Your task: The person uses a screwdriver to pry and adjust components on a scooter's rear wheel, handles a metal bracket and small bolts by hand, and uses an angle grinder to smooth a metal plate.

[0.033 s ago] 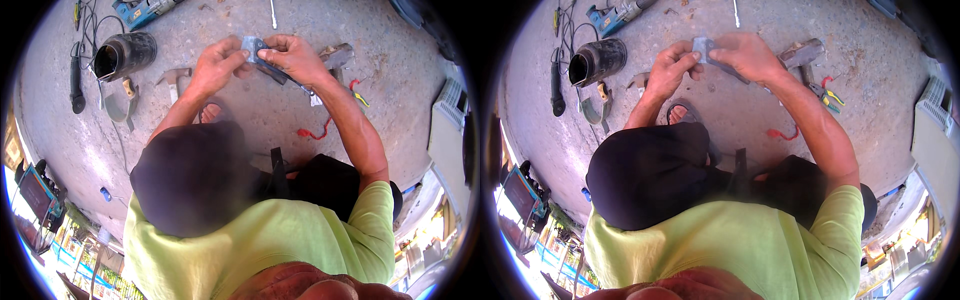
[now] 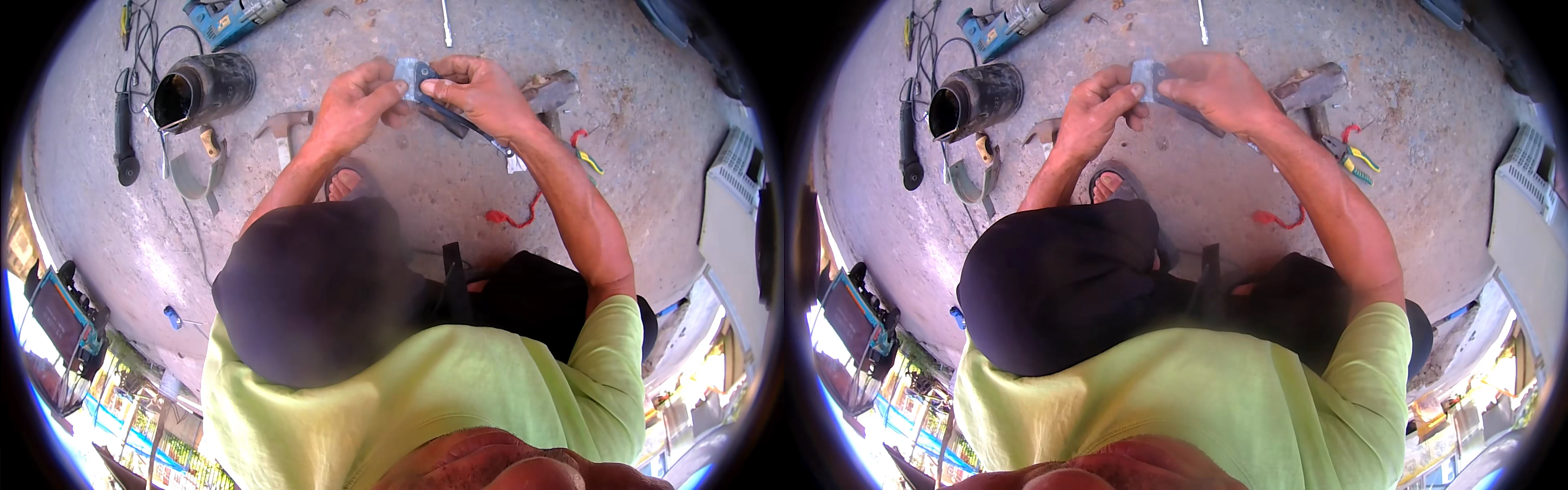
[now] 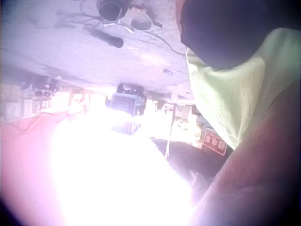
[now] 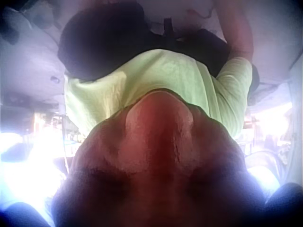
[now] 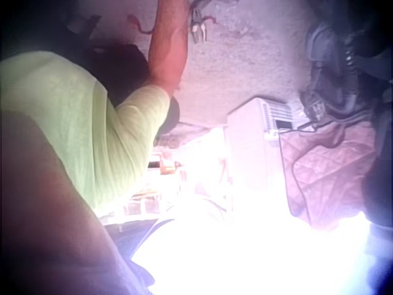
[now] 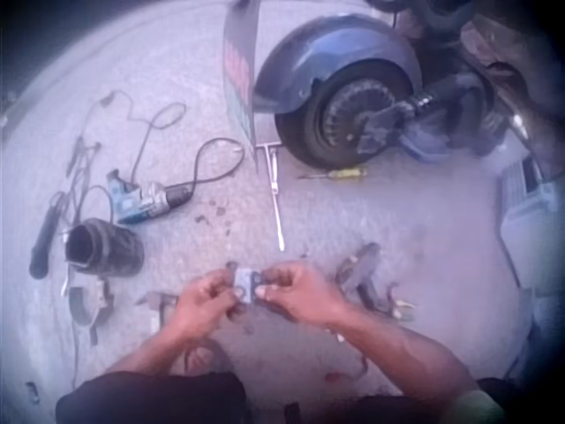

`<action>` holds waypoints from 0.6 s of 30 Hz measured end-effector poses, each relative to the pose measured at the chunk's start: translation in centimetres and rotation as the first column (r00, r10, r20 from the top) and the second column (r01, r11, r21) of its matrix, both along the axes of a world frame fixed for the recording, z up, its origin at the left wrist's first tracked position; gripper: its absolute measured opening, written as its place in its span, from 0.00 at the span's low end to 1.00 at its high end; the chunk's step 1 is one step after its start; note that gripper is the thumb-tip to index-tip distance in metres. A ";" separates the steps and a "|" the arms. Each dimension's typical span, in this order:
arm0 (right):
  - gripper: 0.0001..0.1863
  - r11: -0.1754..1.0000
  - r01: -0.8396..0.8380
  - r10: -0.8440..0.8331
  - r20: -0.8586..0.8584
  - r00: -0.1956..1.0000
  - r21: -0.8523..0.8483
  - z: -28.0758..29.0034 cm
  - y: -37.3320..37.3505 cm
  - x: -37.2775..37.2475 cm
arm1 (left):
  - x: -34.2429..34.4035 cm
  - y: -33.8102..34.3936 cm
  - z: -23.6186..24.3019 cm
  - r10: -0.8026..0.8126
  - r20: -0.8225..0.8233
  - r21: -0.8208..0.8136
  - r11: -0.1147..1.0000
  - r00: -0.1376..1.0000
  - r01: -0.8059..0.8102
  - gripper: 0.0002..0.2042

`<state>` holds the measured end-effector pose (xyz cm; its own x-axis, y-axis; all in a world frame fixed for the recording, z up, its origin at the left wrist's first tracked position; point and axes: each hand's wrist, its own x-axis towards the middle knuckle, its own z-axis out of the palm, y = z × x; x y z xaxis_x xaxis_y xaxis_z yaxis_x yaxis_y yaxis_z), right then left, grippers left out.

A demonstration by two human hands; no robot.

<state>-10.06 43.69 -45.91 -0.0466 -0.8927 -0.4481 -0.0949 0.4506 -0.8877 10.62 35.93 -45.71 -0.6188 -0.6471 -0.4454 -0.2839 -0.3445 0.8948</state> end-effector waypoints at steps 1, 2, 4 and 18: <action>0.17 1.000 0.007 -0.007 0.023 1.000 0.017 0.1 0.0 0.0 | -0.1 -0.1 0.2 -0.010 0.022 -0.023 1.000 1.000 0.010 0.12; 0.17 1.000 0.001 -0.001 0.022 1.000 0.009 0.0 0.0 0.0 | -0.1 -0.2 0.3 -0.019 0.044 -0.046 0.999 0.999 0.021 0.12; 0.18 1.000 -0.013 0.013 0.020 1.000 -0.006 -0.1 0.0 -0.1 | -0.1 -0.2 0.2 -0.019 0.037 -0.033 0.999 0.999 0.020 0.12; 0.18 0.999 0.047 -0.046 0.015 0.999 -0.003 0.1 -0.4 -0.1 | 0.0 -0.8 -0.5 0.017 0.008 -0.005 1.000 1.000 -0.017 0.12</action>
<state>-10.19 43.27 -45.84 -0.0812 -0.8914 -0.4459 -0.0603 0.4509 -0.8905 10.60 35.17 -46.23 -0.6044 -0.6597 -0.4467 -0.2851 -0.3444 0.8945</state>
